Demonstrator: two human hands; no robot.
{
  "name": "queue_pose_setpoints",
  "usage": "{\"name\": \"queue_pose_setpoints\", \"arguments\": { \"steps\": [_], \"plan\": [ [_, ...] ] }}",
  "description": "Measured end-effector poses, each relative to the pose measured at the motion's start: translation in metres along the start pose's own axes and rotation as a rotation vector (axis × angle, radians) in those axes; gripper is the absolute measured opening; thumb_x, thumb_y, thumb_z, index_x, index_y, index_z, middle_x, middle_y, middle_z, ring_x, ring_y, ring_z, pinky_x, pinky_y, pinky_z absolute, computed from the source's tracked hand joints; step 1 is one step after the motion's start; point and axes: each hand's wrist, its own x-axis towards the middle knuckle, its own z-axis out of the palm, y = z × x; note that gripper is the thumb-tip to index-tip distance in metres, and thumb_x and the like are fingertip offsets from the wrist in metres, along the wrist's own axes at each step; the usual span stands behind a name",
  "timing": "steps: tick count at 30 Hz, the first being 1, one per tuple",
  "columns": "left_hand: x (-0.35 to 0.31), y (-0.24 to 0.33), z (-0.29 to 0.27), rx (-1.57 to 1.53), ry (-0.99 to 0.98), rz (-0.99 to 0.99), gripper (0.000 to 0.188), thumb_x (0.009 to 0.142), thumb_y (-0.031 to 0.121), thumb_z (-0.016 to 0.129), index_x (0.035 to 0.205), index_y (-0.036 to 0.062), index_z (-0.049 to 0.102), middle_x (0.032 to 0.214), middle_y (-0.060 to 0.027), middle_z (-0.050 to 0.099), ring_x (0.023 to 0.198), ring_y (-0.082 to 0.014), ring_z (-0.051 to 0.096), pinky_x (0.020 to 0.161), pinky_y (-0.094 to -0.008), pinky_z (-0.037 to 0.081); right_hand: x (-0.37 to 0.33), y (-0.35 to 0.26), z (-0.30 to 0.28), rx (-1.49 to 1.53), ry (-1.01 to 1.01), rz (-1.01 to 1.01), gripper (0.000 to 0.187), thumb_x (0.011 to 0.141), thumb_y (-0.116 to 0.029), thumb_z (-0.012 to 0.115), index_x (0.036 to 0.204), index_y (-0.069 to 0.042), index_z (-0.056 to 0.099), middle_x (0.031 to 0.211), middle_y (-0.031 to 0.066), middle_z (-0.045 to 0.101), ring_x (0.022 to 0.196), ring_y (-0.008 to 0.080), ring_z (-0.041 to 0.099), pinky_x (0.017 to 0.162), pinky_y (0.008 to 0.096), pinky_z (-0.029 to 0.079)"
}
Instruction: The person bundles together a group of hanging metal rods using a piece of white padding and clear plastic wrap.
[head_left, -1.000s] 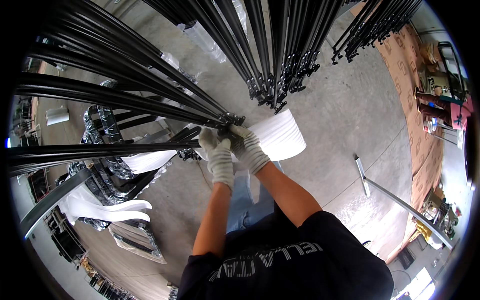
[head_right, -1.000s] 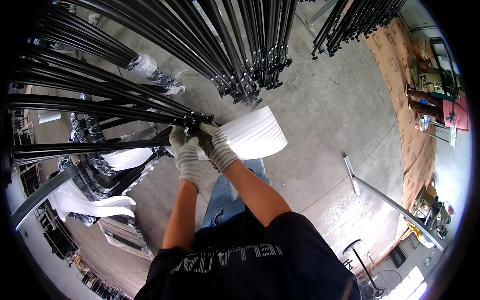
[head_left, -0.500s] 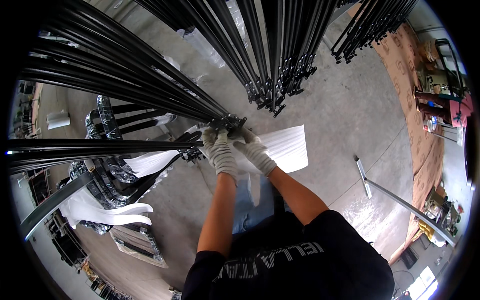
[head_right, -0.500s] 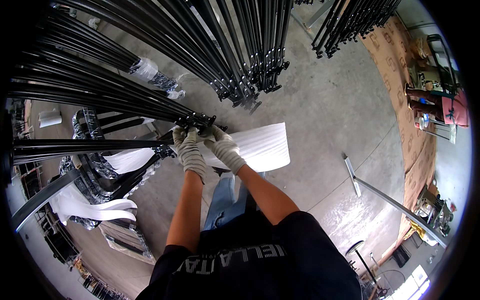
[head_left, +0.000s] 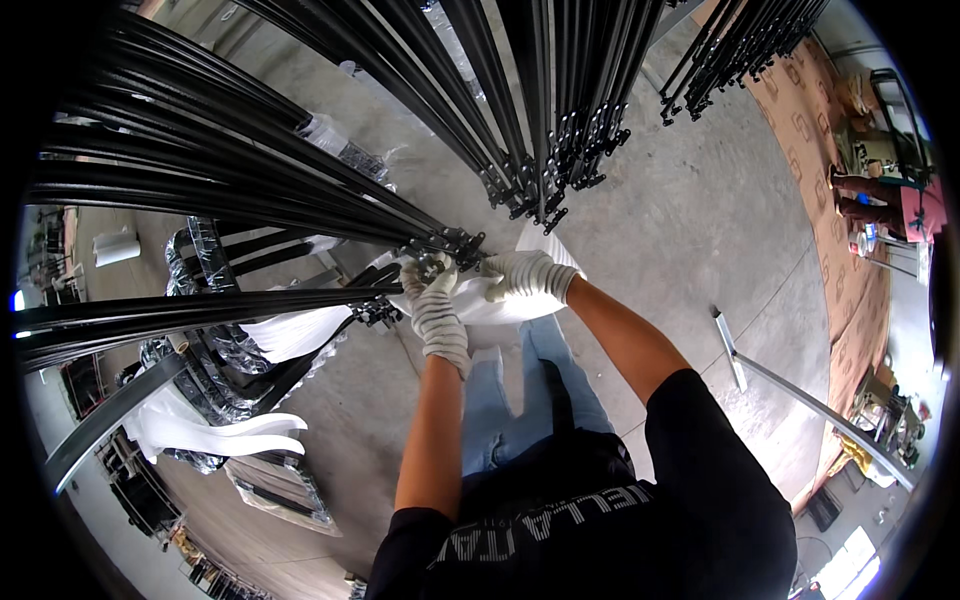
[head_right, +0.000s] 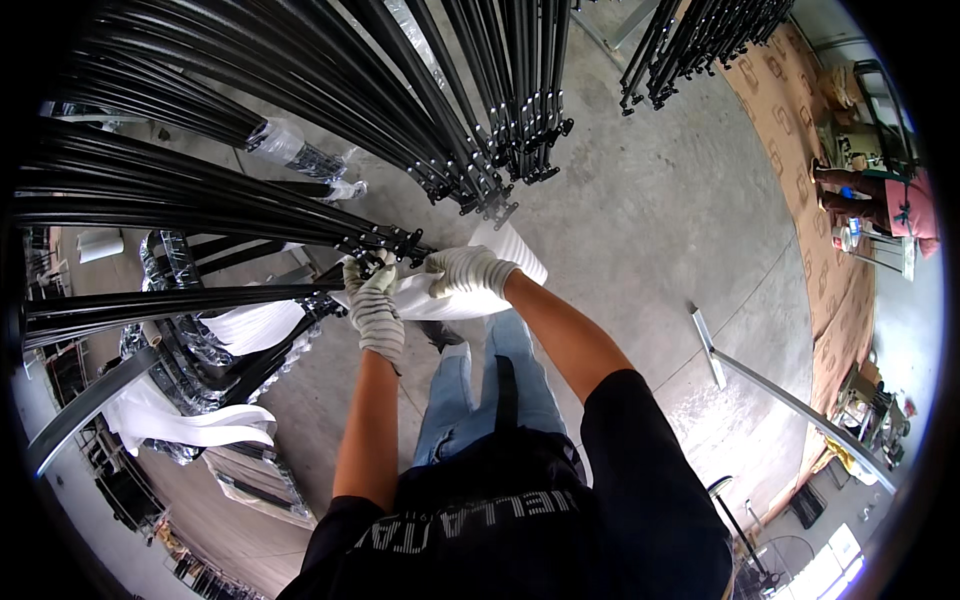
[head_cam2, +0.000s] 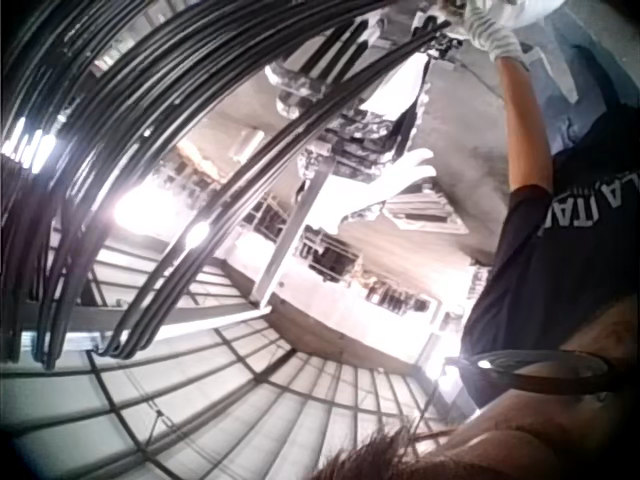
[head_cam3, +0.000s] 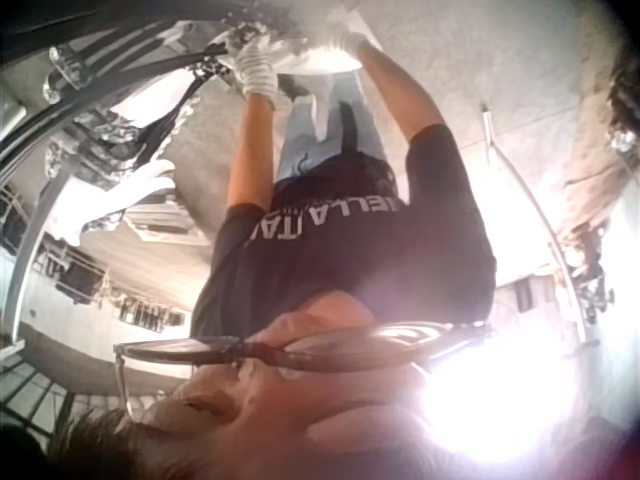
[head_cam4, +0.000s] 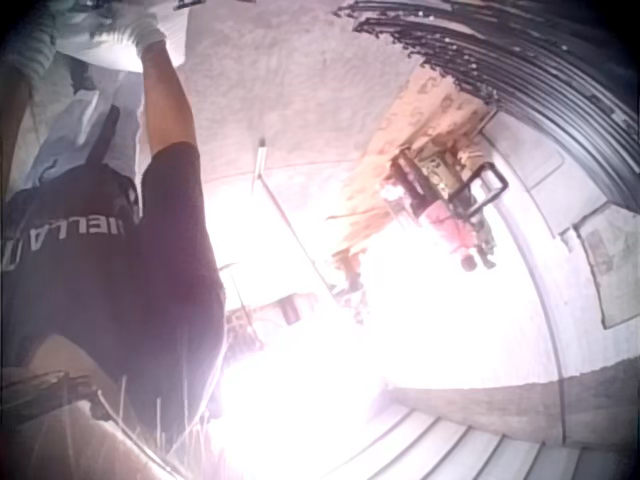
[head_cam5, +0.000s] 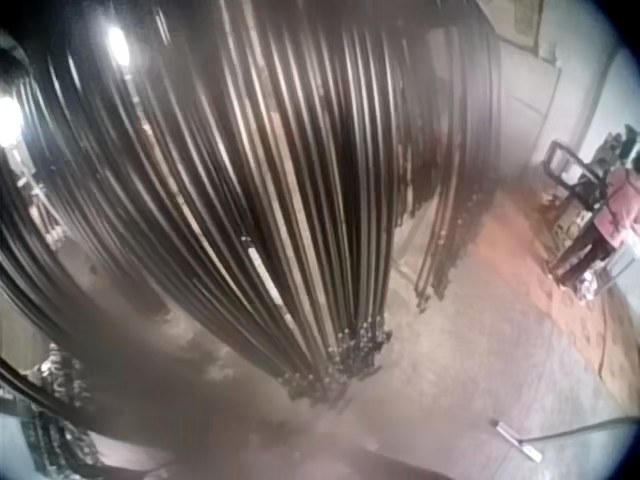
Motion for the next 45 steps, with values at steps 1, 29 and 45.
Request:
{"name": "queue_pose_setpoints", "arguments": {
  "steps": [1, 29, 45],
  "plan": [
    [-0.011, 0.003, 0.011, 0.061, 0.039, 0.027, 0.059, 0.064, -0.007, 0.065, 0.113, 0.0137, 0.040, 0.087, -0.0048, 0.056, 0.079, -0.0181, 0.056, 0.067, -0.0288, 0.050, 0.000, -0.001, -0.005, 0.084, 0.032, 0.006, 0.042, 0.066, -0.034, 0.061, 0.097, -0.006, 0.055, 0.088, 0.0107, 0.060, 0.083, 0.0235, 0.057, 0.070, 0.0314, 0.042],
    [-0.040, 0.022, 0.035, 0.013, 0.225, -0.119, 0.071, 0.060, -0.009, 0.062, 0.118, 0.0189, 0.032, 0.088, -0.0052, 0.051, 0.073, -0.0174, 0.053, 0.061, -0.0275, 0.050, 0.004, -0.025, -0.041, 0.367, 0.303, -0.080, 0.017, 0.068, -0.007, 0.055, 0.085, -0.008, 0.053, 0.076, 0.0065, 0.057, 0.072, 0.0182, 0.053, 0.067, 0.0268, 0.041],
    [-0.022, 0.029, 0.017, 0.701, 0.100, 0.344, 0.068, 0.069, 0.015, 0.068, 0.126, 0.0052, 0.032, 0.108, -0.0071, 0.050, 0.093, -0.0136, 0.048, 0.080, -0.0256, 0.038, 0.030, -0.001, 0.019, 0.772, 0.535, -0.079, 0.024, 0.069, 0.004, 0.051, 0.092, -0.002, 0.052, 0.078, 0.0022, 0.056, 0.073, 0.0097, 0.049, 0.068, 0.0244, 0.041]
  ]
}}
